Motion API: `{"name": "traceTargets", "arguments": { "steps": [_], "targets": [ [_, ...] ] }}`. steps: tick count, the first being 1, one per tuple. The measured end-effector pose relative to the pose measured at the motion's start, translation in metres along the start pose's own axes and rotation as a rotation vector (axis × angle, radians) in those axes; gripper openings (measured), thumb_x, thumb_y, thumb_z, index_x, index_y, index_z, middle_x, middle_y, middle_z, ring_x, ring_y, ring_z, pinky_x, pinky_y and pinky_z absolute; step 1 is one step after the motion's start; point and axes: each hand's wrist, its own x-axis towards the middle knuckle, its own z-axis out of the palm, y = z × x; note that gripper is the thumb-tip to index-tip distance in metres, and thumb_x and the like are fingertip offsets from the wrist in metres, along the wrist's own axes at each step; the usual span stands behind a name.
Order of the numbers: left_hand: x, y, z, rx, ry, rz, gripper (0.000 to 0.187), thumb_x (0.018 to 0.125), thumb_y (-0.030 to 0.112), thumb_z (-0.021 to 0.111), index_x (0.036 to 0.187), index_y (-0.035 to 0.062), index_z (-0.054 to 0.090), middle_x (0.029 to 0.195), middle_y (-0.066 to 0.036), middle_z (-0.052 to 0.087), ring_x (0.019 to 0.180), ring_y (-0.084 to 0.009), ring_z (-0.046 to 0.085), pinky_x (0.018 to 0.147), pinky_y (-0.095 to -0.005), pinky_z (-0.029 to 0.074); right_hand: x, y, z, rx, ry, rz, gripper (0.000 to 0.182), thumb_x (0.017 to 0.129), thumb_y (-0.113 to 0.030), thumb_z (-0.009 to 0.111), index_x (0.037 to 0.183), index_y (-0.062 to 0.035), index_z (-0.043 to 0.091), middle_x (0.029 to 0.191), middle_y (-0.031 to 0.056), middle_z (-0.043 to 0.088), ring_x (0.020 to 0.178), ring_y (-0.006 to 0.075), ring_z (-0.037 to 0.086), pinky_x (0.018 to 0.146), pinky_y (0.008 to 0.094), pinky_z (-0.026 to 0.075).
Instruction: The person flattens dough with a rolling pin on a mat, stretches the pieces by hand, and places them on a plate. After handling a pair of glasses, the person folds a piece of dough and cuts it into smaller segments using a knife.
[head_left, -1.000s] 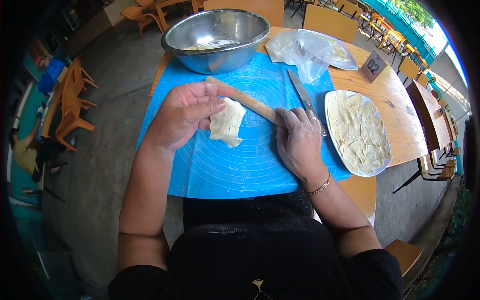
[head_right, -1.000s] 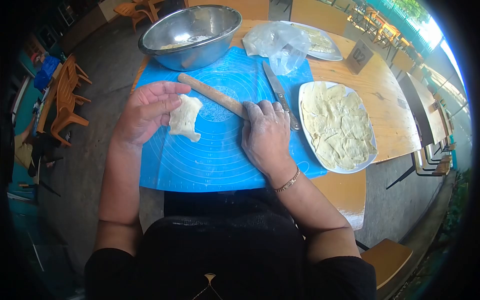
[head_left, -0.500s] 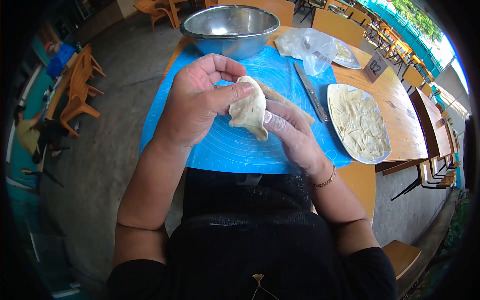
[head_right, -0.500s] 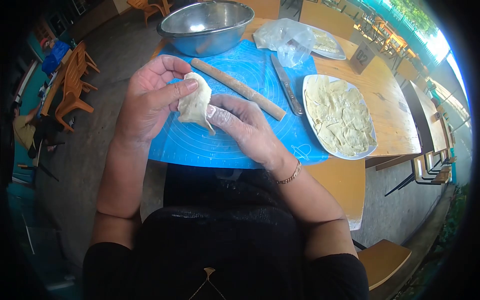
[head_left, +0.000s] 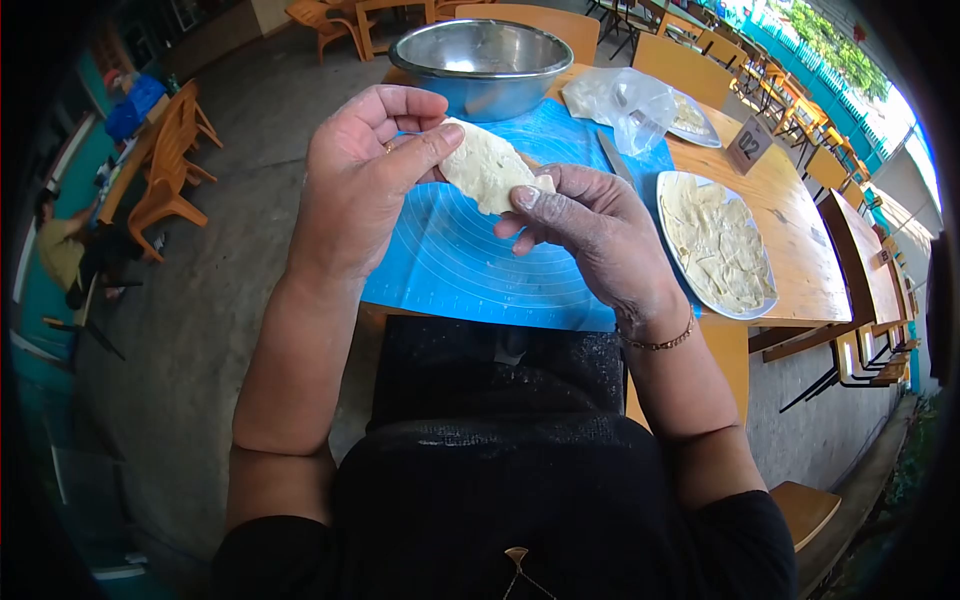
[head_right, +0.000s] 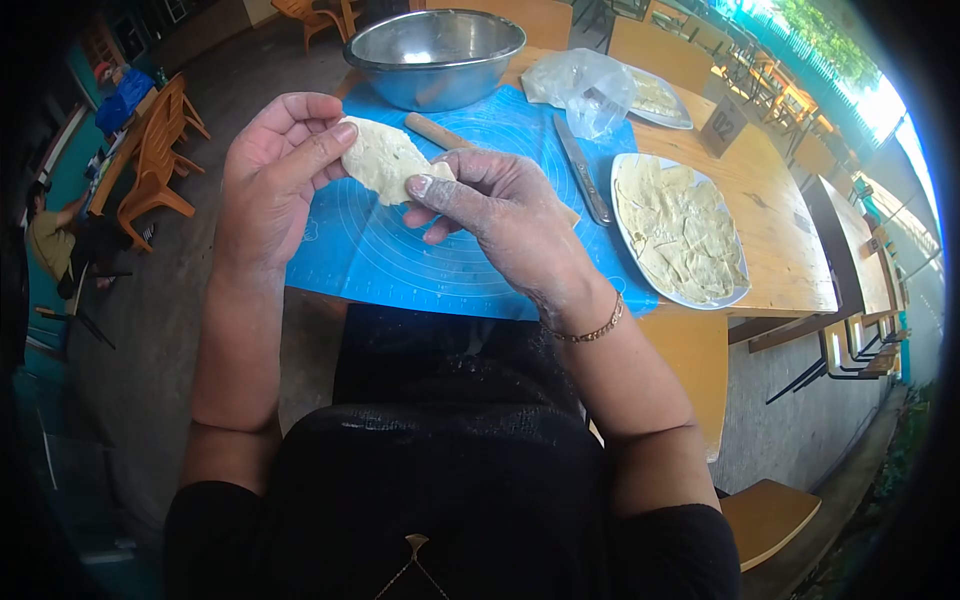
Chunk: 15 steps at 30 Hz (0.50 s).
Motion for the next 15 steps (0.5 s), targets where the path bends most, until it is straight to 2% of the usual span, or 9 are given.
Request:
{"name": "traceTargets", "arguments": {
  "steps": [7, 10, 12, 15],
  "targets": [
    [-0.017, -0.001, -0.01, -0.024, -0.004, 0.016, 0.032, 0.088, 0.003, 0.068, 0.117, -0.002, 0.056, 0.102, -0.009, 0.064, 0.09, -0.0133, 0.064, 0.078, -0.0258, 0.053, 0.002, -0.019, -0.006, -0.077, 0.022, -0.058, 0.023, 0.094, -0.019, 0.068, 0.099, 0.0031, 0.072, 0.084, 0.0085, 0.072, 0.072, 0.0105, 0.065, 0.068, 0.024, 0.052],
    [-0.03, -0.008, -0.014, -0.042, 0.0, -0.064, 0.033, 0.088, 0.003, 0.068, 0.118, -0.0022, 0.055, 0.103, -0.01, 0.064, 0.09, -0.0131, 0.064, 0.077, -0.0255, 0.053, 0.007, -0.02, -0.007, -0.077, 0.005, -0.071, 0.024, 0.092, -0.019, 0.07, 0.099, 0.0037, 0.071, 0.081, 0.0081, 0.071, 0.071, 0.011, 0.065, 0.067, 0.0237, 0.053],
    [-0.034, -0.012, -0.019, 0.015, -0.093, -0.2, 0.039, 0.09, 0.008, 0.067, 0.124, -0.0036, 0.053, 0.11, -0.012, 0.063, 0.095, -0.0151, 0.063, 0.083, -0.0288, 0.053, 0.012, -0.022, -0.008, -0.072, -0.014, -0.093, 0.025, 0.091, -0.02, 0.071, 0.099, 0.004, 0.071, 0.08, 0.0078, 0.071, 0.07, 0.0113, 0.066, 0.067, 0.0236, 0.054],
    [-0.031, -0.025, -0.022, 0.019, -0.09, -0.17, 0.048, 0.092, 0.015, 0.067, 0.132, -0.0045, 0.049, 0.119, -0.014, 0.062, 0.103, -0.0181, 0.062, 0.09, -0.0318, 0.052, 0.021, -0.025, -0.009, -0.057, -0.096, -0.05, 0.024, 0.088, -0.018, 0.075, 0.098, 0.0042, 0.071, 0.079, 0.0077, 0.07, 0.068, 0.0123, 0.068, 0.064, 0.023, 0.057]
  ]
}}
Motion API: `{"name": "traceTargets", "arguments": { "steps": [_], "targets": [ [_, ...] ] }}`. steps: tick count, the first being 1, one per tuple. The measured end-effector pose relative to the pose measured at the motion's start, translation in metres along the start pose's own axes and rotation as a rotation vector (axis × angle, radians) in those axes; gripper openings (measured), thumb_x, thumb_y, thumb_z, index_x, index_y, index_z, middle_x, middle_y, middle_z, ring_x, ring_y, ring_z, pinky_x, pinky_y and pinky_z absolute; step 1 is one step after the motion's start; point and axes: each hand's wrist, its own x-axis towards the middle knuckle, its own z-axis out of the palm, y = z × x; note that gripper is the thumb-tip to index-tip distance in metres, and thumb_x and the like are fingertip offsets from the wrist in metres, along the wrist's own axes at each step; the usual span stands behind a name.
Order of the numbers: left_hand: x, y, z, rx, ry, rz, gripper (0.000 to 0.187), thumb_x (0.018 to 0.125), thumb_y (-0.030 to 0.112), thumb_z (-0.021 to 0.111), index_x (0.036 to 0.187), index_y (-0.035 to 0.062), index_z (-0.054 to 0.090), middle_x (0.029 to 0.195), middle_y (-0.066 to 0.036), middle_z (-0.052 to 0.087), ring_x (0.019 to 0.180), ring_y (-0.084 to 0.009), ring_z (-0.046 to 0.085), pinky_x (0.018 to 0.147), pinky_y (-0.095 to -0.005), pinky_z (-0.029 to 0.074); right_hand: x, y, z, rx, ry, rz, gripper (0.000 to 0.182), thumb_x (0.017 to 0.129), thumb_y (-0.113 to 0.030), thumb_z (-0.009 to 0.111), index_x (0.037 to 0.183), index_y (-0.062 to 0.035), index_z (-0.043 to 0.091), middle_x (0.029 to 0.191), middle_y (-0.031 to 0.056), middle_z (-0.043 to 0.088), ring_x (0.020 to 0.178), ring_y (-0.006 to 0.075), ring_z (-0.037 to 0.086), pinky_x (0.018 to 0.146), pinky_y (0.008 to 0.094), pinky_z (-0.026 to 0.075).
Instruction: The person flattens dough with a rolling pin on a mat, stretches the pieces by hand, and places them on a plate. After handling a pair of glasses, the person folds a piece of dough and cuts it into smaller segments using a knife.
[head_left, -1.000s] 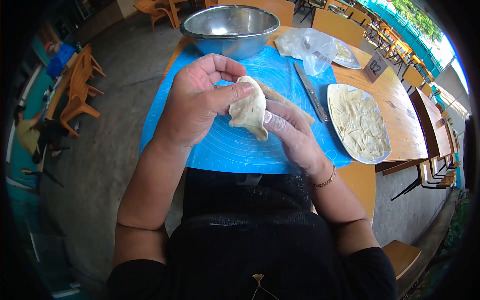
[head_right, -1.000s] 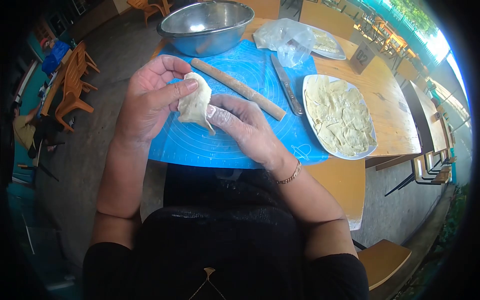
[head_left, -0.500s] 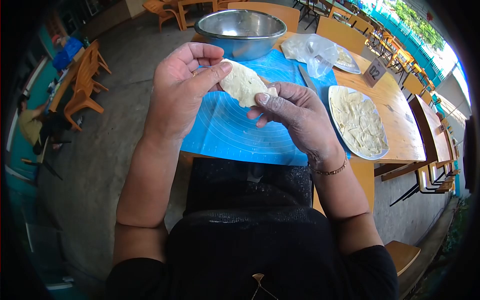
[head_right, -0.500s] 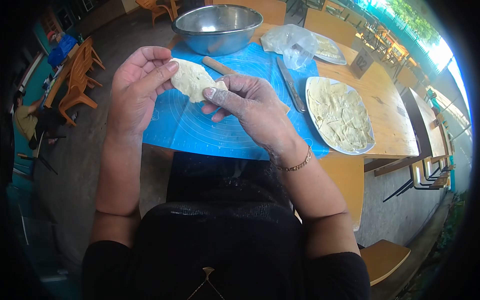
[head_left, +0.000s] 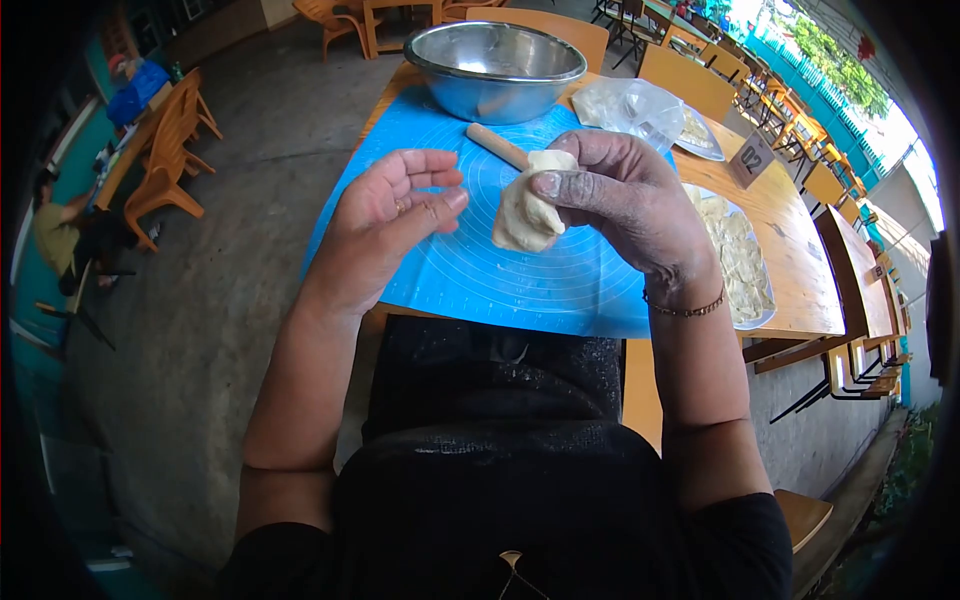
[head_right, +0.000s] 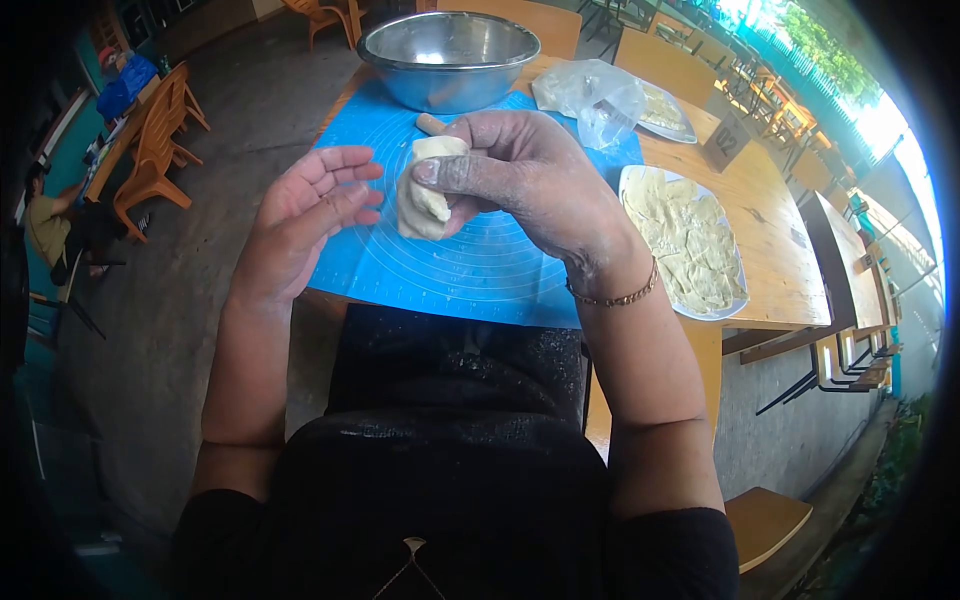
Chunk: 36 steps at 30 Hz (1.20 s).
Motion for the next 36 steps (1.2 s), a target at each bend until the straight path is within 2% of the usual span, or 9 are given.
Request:
{"name": "traceTargets", "arguments": {
  "steps": [4, 7, 11, 13, 16, 21, 25, 29, 36],
  "targets": [
    [0.009, -0.007, 0.002, -0.333, -0.144, -0.001, 0.043, 0.094, 0.014, 0.066, 0.128, -0.0066, 0.052, 0.117, -0.014, 0.063, 0.108, -0.0178, 0.06, 0.095, -0.0318, 0.049, 0.011, -0.009, 0.005, -0.033, -0.161, 0.039, 0.021, 0.084, -0.011, 0.077, 0.097, 0.0042, 0.071, 0.081, 0.0084, 0.071, 0.066, 0.0128, 0.069, 0.06, 0.0226, 0.058],
    [0.006, -0.004, 0.011, -0.437, -0.436, 0.047, 0.041, 0.093, 0.012, 0.067, 0.127, -0.0072, 0.054, 0.114, -0.014, 0.067, 0.104, -0.0174, 0.064, 0.092, -0.0316, 0.051, 0.015, -0.012, 0.007, -0.095, -0.197, 0.02, 0.02, 0.084, -0.008, 0.077, 0.099, 0.0043, 0.071, 0.081, 0.0084, 0.071, 0.067, 0.0121, 0.069, 0.059, 0.0222, 0.058],
    [-0.002, 0.002, 0.004, -0.304, -0.424, -0.059, 0.03, 0.092, 0.01, 0.068, 0.116, -0.0078, 0.06, 0.1, -0.012, 0.07, 0.088, -0.0151, 0.068, 0.081, -0.0283, 0.055, 0.011, -0.016, 0.006, -0.169, -0.157, 0.065, 0.022, 0.085, -0.005, 0.074, 0.105, 0.0048, 0.07, 0.085, 0.009, 0.072, 0.068, 0.011, 0.068, 0.059, 0.0223, 0.058],
    [-0.005, 0.005, 0.003, -0.212, -0.313, -0.09, 0.017, 0.091, 0.006, 0.065, 0.104, -0.0061, 0.063, 0.09, -0.012, 0.07, 0.078, -0.017, 0.069, 0.07, -0.0296, 0.059, 0.011, -0.013, 0.004, -0.155, -0.171, 0.049, 0.022, 0.086, -0.003, 0.073, 0.107, 0.0049, 0.07, 0.087, 0.0093, 0.072, 0.069, 0.0109, 0.068, 0.06, 0.0228, 0.059],
    [-0.01, 0.007, 0.006, -0.165, -0.26, -0.018, 0.012, 0.092, 0.004, 0.064, 0.099, -0.0057, 0.064, 0.087, -0.013, 0.069, 0.074, -0.0164, 0.069, 0.063, -0.0291, 0.059, 0.009, -0.007, 0.006, -0.127, -0.187, 0.001, 0.024, 0.086, 0.0, 0.071, 0.11, 0.0053, 0.069, 0.089, 0.0097, 0.072, 0.071, 0.0109, 0.068, 0.063, 0.0235, 0.059],
    [-0.019, 0.019, 0.007, -0.08, -0.258, -0.006, 0.019, 0.096, 0.008, 0.062, 0.106, -0.0079, 0.064, 0.087, -0.011, 0.07, 0.073, -0.013, 0.068, 0.064, -0.0253, 0.058, 0.003, -0.007, 0.009, -0.175, -0.212, -0.091, 0.025, 0.087, 0.002, 0.069, 0.111, 0.0051, 0.069, 0.09, 0.0096, 0.072, 0.072, 0.0112, 0.068, 0.066, 0.0239, 0.06],
    [-0.023, 0.024, 0.007, -0.041, -0.253, -0.028, 0.021, 0.096, 0.009, 0.062, 0.109, -0.0074, 0.064, 0.089, -0.01, 0.07, 0.076, -0.0123, 0.068, 0.065, -0.0245, 0.057, -0.006, -0.017, 0.013, -0.202, -0.157, -0.029, 0.021, 0.089, -0.001, 0.068, 0.108, 0.0045, 0.071, 0.087, 0.0091, 0.072, 0.071, 0.0105, 0.067, 0.065, 0.0235, 0.058],
    [-0.026, 0.02, 0.021, -0.032, -0.241, 0.066, 0.015, 0.094, 0.005, 0.062, 0.105, -0.0047, 0.063, 0.089, -0.008, 0.069, 0.075, -0.0122, 0.067, 0.065, -0.0257, 0.056, -0.014, -0.016, 0.018, -0.208, -0.103, -0.03, 0.019, 0.092, -0.007, 0.067, 0.106, 0.0049, 0.071, 0.083, 0.0085, 0.071, 0.068, 0.0098, 0.066, 0.063, 0.0226, 0.057],
    [-0.02, 0.025, 0.025, -0.1, -0.315, -0.081, 0.018, 0.091, 0.007, 0.069, 0.102, -0.0055, 0.063, 0.09, -0.01, 0.069, 0.076, -0.0126, 0.067, 0.062, -0.0252, 0.057, -0.026, -0.022, 0.005, -0.16, -0.075, -0.001, 0.023, 0.094, -0.015, 0.067, 0.104, 0.0052, 0.072, 0.081, 0.0102, 0.072, 0.066, 0.0116, 0.067, 0.063, 0.0229, 0.057]
  ]
}}
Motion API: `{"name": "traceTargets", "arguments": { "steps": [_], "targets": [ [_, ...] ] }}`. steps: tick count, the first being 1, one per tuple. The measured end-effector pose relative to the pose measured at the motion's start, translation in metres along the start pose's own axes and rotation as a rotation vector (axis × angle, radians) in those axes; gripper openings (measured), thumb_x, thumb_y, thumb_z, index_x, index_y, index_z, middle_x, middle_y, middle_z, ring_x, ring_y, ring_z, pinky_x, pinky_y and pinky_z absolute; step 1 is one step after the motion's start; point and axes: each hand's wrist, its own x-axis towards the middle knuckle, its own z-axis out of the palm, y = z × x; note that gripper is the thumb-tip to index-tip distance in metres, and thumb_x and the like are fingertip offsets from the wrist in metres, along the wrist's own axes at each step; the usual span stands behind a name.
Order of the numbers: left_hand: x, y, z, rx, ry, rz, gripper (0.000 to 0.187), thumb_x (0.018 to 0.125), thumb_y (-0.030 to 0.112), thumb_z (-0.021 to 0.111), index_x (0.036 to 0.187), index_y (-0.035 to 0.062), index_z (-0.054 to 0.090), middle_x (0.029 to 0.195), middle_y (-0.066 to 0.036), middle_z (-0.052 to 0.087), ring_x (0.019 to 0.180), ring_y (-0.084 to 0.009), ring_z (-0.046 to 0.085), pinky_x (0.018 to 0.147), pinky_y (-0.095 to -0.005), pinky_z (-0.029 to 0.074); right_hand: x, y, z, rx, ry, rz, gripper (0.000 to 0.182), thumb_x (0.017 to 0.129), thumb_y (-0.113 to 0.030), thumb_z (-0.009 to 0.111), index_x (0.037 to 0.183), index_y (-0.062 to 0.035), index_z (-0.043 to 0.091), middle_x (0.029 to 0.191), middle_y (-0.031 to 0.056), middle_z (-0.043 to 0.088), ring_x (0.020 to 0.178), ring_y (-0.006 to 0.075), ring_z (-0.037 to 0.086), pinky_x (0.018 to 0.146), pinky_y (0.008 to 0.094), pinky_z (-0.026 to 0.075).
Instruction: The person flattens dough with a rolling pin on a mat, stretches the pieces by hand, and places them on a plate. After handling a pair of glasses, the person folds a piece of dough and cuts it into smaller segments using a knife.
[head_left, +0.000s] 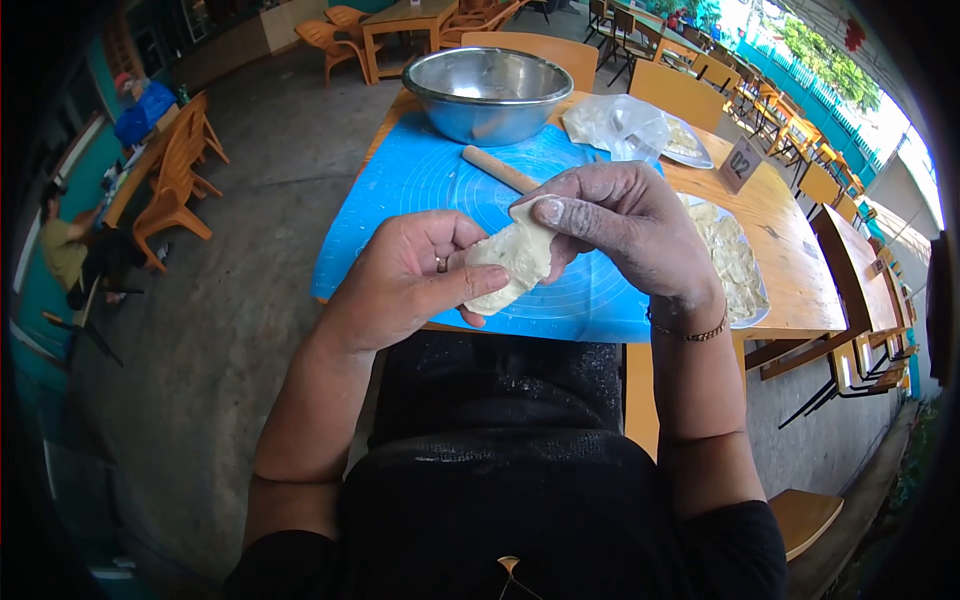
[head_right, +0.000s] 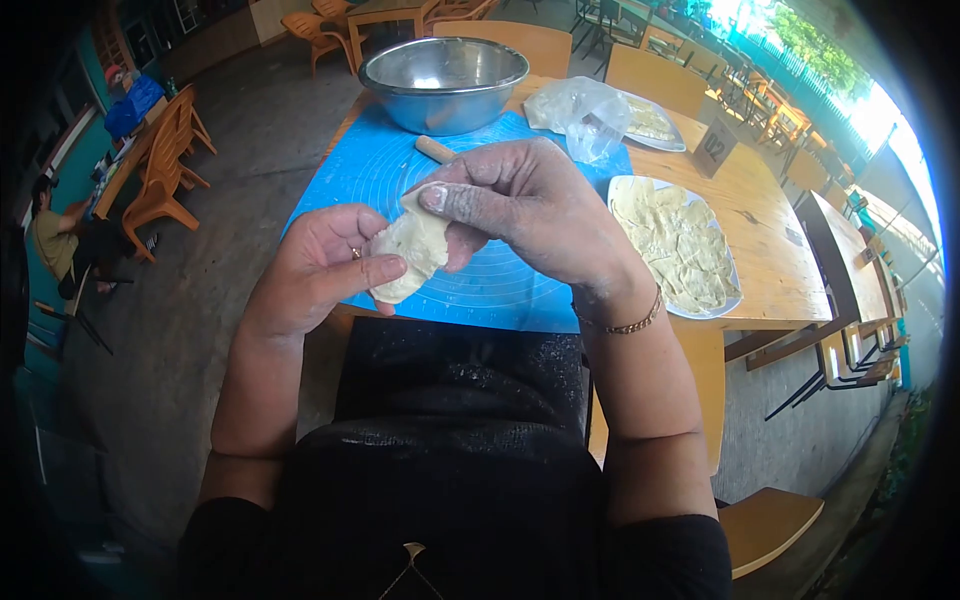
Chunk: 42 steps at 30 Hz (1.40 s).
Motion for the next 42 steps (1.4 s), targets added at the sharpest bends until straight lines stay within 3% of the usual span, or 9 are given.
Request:
{"name": "traceTargets", "arguments": {
  "steps": [3, 5, 11, 16, 19, 28, 38, 40, 42],
  "targets": [
    [0.006, -0.005, -0.006, -0.036, 0.007, -0.029, 0.015, 0.091, 0.005, 0.066, 0.102, -0.0061, 0.063, 0.089, -0.012, 0.07, 0.075, -0.016, 0.07, 0.06, -0.0267, 0.059, -0.003, 0.008, -0.013, 0.139, 0.004, 0.058, 0.024, 0.094, -0.018, 0.067, 0.1, 0.0056, 0.071, 0.081, 0.0118, 0.071, 0.066, 0.0149, 0.068, 0.064, 0.0255, 0.059],
    [0.01, -0.009, -0.007, -0.047, -0.001, -0.056, 0.015, 0.092, 0.005, 0.065, 0.102, -0.0067, 0.063, 0.09, -0.015, 0.07, 0.076, -0.018, 0.071, 0.06, -0.0274, 0.059, -0.006, 0.019, -0.025, 0.326, -0.021, 0.082, 0.026, 0.097, -0.018, 0.06, 0.103, 0.0071, 0.066, 0.088, 0.0161, 0.07, 0.069, 0.0219, 0.071, 0.066, 0.0337, 0.062],
    [0.036, -0.031, 0.009, -0.189, -0.015, -0.044, 0.022, 0.096, 0.011, 0.062, 0.104, -0.0087, 0.064, 0.098, -0.016, 0.07, 0.088, -0.0192, 0.07, 0.076, -0.0311, 0.06, -0.026, 0.035, -0.042, 0.522, 0.095, 0.182, 0.029, 0.098, -0.017, 0.06, 0.109, 0.0088, 0.062, 0.087, 0.0155, 0.069, 0.071, 0.0218, 0.071, 0.065, 0.0347, 0.063],
    [0.063, -0.049, 0.025, -0.346, -0.116, -0.176, 0.031, 0.09, 0.003, 0.066, 0.118, -0.0055, 0.055, 0.11, -0.016, 0.065, 0.1, -0.0224, 0.067, 0.085, -0.0376, 0.058, -0.043, 0.052, -0.054, 0.634, 0.142, 0.27, 0.029, 0.097, -0.009, 0.058, 0.119, 0.01, 0.057, 0.093, 0.0171, 0.069, 0.076, 0.0236, 0.073, 0.07, 0.0336, 0.065],
    [0.077, -0.053, 0.034, -0.287, -0.163, -0.267, 0.035, 0.087, -0.001, 0.068, 0.119, -0.0052, 0.054, 0.108, -0.015, 0.065, 0.099, -0.022, 0.068, 0.085, -0.0366, 0.058, -0.054, 0.063, -0.061, 0.536, 0.214, 0.249, 0.039, 0.086, 0.005, 0.068, 0.123, 0.0069, 0.056, 0.099, 0.0147, 0.069, 0.088, 0.0209, 0.072, 0.071, 0.0319, 0.064],
    [0.103, -0.049, 0.057, -0.17, -0.121, -0.277, 0.04, 0.085, -0.001, 0.07, 0.121, -0.0077, 0.054, 0.106, -0.016, 0.066, 0.087, -0.0197, 0.069, 0.075, -0.0323, 0.061, -0.081, 0.06, -0.089, 0.289, 0.338, 0.222, 0.039, 0.085, 0.006, 0.068, 0.122, 0.0058, 0.056, 0.101, 0.012, 0.07, 0.086, 0.0178, 0.071, 0.071, 0.0286, 0.063],
    [0.073, -0.038, 0.009, 0.101, 0.142, -0.22, 0.042, 0.084, -0.004, 0.07, 0.121, -0.0111, 0.052, 0.098, -0.017, 0.067, 0.082, -0.019, 0.069, 0.068, -0.0295, 0.061, -0.008, 0.071, -0.054, -0.132, 0.164, 0.179, 0.034, 0.089, 0.006, 0.063, 0.122, 0.0038, 0.058, 0.092, 0.0077, 0.066, 0.073, 0.0104, 0.063, 0.065, 0.023, 0.055],
    [0.068, -0.042, 0.0, 0.127, 0.224, -0.201, 0.042, 0.084, -0.006, 0.069, 0.122, -0.0117, 0.051, 0.1, -0.018, 0.067, 0.083, -0.0198, 0.07, 0.068, -0.0297, 0.061, 0.018, 0.072, -0.047, -0.176, 0.122, 0.153, 0.032, 0.087, 0.006, 0.064, 0.119, 0.0037, 0.06, 0.089, 0.0081, 0.066, 0.073, 0.0104, 0.062, 0.065, 0.0246, 0.054],
    [0.063, -0.052, -0.006, 0.146, 0.299, -0.188, 0.042, 0.085, -0.007, 0.068, 0.122, -0.0122, 0.051, 0.101, -0.02, 0.067, 0.085, -0.0205, 0.07, 0.068, -0.0299, 0.061, 0.043, 0.075, -0.04, -0.425, 0.036, 0.035, 0.034, 0.083, 0.007, 0.064, 0.117, 0.0048, 0.061, 0.091, 0.0144, 0.068, 0.077, 0.0192, 0.067, 0.069, 0.0302, 0.056]
  ]
}}
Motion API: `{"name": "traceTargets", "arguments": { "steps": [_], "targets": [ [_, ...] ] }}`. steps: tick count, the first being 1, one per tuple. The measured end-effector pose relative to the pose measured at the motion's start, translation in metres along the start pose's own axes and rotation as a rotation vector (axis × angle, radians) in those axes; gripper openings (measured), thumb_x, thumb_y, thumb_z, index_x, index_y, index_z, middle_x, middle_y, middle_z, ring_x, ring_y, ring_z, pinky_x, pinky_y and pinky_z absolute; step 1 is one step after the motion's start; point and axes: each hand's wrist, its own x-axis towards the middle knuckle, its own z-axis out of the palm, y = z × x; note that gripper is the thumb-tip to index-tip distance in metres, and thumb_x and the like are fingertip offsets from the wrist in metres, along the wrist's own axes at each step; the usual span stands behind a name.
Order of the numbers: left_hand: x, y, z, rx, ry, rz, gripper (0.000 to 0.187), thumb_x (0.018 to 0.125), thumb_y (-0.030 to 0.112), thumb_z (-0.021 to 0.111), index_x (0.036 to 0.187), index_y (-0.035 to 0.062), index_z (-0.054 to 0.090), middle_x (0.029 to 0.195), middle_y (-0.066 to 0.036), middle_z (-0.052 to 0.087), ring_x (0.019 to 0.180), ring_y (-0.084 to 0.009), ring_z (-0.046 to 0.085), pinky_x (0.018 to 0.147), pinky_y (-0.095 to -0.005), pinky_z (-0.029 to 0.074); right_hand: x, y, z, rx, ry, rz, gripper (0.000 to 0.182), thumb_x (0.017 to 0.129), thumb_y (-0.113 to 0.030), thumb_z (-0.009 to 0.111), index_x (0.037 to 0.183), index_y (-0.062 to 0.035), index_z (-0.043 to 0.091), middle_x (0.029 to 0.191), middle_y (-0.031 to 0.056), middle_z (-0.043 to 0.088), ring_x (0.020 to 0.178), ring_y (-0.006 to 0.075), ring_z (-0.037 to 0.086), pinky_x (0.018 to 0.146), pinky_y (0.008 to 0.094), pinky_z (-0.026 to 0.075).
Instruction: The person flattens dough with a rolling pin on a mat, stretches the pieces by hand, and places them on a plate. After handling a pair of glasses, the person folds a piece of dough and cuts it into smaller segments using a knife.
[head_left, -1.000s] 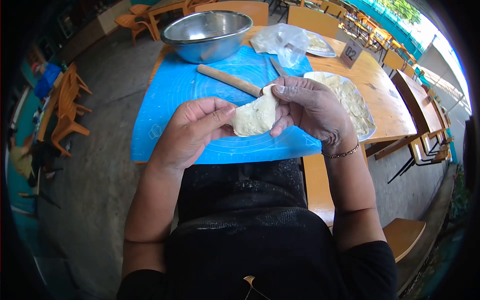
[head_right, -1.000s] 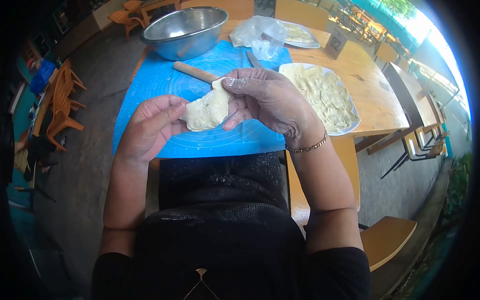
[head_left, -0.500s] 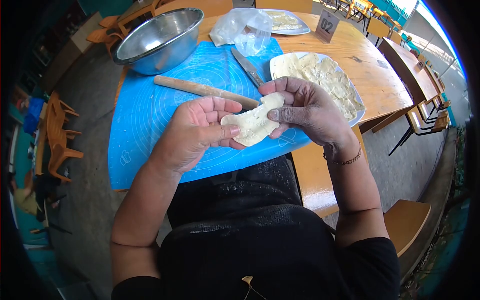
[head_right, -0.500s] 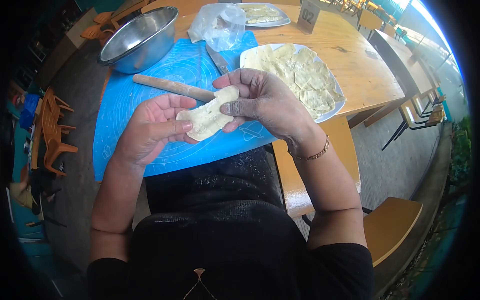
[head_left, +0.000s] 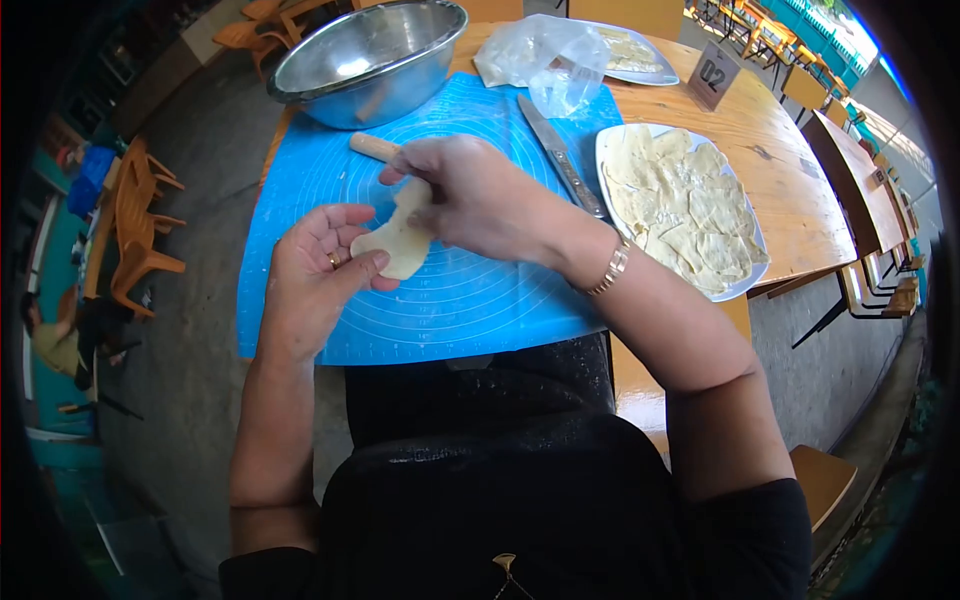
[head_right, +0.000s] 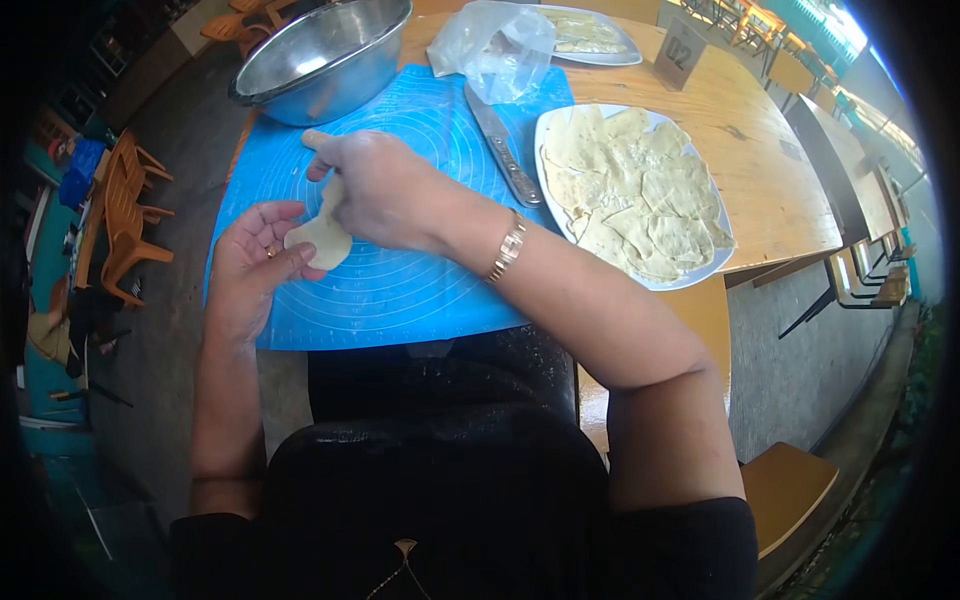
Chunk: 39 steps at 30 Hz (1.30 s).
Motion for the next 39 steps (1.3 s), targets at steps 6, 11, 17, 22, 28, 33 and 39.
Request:
{"name": "traceTargets", "arguments": {
  "steps": [6, 11, 17, 22, 28, 33, 39],
  "targets": [
    [0.019, -0.028, -0.01, 0.306, 0.228, -0.094, 0.042, 0.084, -0.007, 0.067, 0.123, -0.01, 0.052, 0.103, -0.02, 0.068, 0.082, -0.0206, 0.07, 0.06, -0.0273, 0.058, 0.042, 0.02, 0.023, -0.584, -0.001, -0.013, 0.038, 0.079, -0.006, 0.066, 0.116, 0.001, 0.065, 0.101, 0.0245, 0.068, 0.098, 0.0358, 0.068, 0.083, 0.0448, 0.054],
    [0.019, -0.027, -0.017, 0.346, 0.229, -0.099, 0.04, 0.083, -0.007, 0.068, 0.121, -0.0092, 0.054, 0.1, -0.019, 0.069, 0.079, -0.018, 0.07, 0.056, -0.0259, 0.057, 0.025, 0.04, 0.019, -0.75, 0.273, -0.102, 0.026, 0.079, -0.01, 0.066, 0.104, -0.0011, 0.068, 0.095, 0.0205, 0.065, 0.09, 0.0377, 0.066, 0.081, 0.0459, 0.054],
    [0.02, -0.018, -0.026, 0.326, 0.158, -0.042, 0.039, 0.084, -0.005, 0.068, 0.121, -0.0072, 0.056, 0.097, -0.016, 0.07, 0.079, -0.0152, 0.069, 0.058, -0.0243, 0.055, 0.017, 0.049, 0.017, -0.952, 0.285, -0.004, 0.032, 0.079, -0.015, 0.074, 0.109, -0.0056, 0.068, 0.101, 0.0152, 0.061, 0.102, 0.0349, 0.059, 0.09, 0.0439, 0.049],
    [0.038, 0.009, -0.027, 0.57, 0.218, 0.235, 0.035, 0.083, -0.005, 0.068, 0.118, -0.0015, 0.061, 0.095, -0.011, 0.07, 0.08, -0.0128, 0.069, 0.065, -0.0252, 0.055, 0.026, 0.056, 0.016, -1.013, 0.237, 0.09, 0.026, 0.083, -0.017, 0.071, 0.104, -0.004, 0.067, 0.099, 0.0172, 0.063, 0.1, 0.0353, 0.061, 0.088, 0.0441, 0.049],
    [0.038, 0.026, -0.008, 0.982, 0.196, 0.696, 0.026, 0.084, -0.003, 0.066, 0.11, 0.0013, 0.067, 0.092, -0.012, 0.069, 0.081, -0.0217, 0.068, 0.072, -0.0327, 0.055, 0.024, 0.065, 0.012, -0.87, 0.246, 0.127, 0.022, 0.086, -0.018, 0.067, 0.102, -0.0023, 0.066, 0.1, 0.0189, 0.063, 0.097, 0.0374, 0.062, 0.087, 0.0464, 0.049],
    [-0.01, -0.02, 0.024, 1.233, -0.125, 0.666, 0.027, 0.082, 0.001, 0.068, 0.109, 0.0, 0.067, 0.097, -0.017, 0.069, 0.084, -0.0336, 0.066, 0.08, -0.0397, 0.054, 0.018, 0.064, 0.01, -0.792, 0.249, 0.153, 0.021, 0.087, -0.017, 0.066, 0.102, -0.0017, 0.065, 0.101, 0.0191, 0.063, 0.097, 0.0388, 0.062, 0.086, 0.0468, 0.049],
    [-0.037, -0.018, 0.021, 0.957, -0.077, 0.647, 0.033, 0.083, 0.008, 0.072, 0.114, -0.0018, 0.065, 0.104, -0.017, 0.069, 0.095, -0.0336, 0.068, 0.082, -0.0391, 0.054, 0.01, 0.043, 0.007, -0.719, 0.291, -0.004, 0.018, 0.087, -0.018, 0.065, 0.096, -0.0022, 0.064, 0.097, 0.0194, 0.063, 0.093, 0.0398, 0.062, 0.083, 0.0475, 0.05]
  ]
}}
